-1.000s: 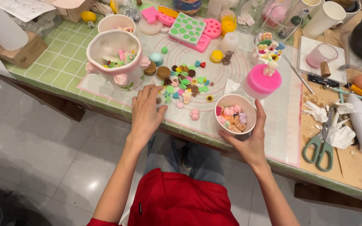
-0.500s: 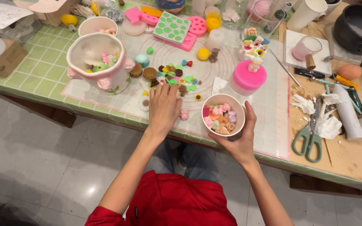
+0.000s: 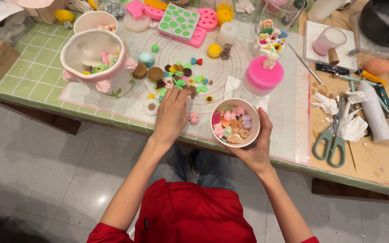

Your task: Selecting various small decorative wax shapes and placing them into a paper cup on a workbench.

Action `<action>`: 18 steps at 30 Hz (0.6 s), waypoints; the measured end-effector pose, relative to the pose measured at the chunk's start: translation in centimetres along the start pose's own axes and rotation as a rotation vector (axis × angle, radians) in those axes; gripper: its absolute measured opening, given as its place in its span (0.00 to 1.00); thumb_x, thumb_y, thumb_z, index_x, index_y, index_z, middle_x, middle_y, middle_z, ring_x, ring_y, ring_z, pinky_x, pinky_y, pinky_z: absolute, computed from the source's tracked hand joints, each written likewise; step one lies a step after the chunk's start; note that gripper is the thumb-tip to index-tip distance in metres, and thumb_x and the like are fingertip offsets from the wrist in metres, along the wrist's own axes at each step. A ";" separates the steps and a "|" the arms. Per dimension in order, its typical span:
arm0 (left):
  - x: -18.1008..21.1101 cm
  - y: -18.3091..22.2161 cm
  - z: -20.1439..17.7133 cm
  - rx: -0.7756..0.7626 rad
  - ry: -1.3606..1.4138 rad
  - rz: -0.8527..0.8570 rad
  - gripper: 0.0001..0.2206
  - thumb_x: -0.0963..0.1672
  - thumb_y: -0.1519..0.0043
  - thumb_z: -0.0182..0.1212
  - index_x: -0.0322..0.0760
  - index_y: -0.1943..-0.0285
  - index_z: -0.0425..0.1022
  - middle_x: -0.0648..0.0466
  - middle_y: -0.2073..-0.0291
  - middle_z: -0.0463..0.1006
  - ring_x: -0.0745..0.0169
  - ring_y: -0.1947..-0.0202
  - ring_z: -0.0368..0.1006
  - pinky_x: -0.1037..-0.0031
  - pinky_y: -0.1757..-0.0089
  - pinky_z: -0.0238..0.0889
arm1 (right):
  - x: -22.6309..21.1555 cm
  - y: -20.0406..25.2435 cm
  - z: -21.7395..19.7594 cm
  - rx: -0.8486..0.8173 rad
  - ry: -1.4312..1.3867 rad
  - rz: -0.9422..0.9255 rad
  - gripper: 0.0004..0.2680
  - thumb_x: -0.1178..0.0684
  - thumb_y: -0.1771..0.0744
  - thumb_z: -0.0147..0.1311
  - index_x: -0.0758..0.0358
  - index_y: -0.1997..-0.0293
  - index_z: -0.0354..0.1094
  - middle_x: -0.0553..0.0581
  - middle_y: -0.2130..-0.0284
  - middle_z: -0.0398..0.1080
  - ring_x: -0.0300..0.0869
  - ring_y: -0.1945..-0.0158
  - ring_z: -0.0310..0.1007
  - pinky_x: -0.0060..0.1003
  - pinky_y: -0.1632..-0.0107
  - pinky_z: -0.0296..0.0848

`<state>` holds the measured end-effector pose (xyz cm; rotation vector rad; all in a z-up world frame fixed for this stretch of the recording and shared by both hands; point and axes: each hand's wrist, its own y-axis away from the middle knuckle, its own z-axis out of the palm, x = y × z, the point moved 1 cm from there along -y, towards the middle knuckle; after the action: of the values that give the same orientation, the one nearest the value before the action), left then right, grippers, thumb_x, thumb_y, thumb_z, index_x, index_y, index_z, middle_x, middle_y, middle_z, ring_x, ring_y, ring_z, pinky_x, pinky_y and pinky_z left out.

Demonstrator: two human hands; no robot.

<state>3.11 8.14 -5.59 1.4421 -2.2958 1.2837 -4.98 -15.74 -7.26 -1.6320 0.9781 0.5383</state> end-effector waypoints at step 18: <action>1.7 1.0 -2.1 -0.129 0.232 -0.047 0.14 0.34 0.44 0.64 0.31 0.50 0.75 0.46 0.56 0.74 0.45 0.55 0.75 0.63 0.56 0.69 | 0.8 0.5 -0.2 -0.036 -0.029 -0.061 0.41 0.63 0.41 0.73 0.59 0.25 0.39 0.65 0.31 0.56 0.50 0.30 0.64 0.44 0.31 0.72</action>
<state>0.77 8.67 -3.98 1.2282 -2.1383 1.1956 -4.95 -16.22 -8.10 -1.6755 0.8991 0.5399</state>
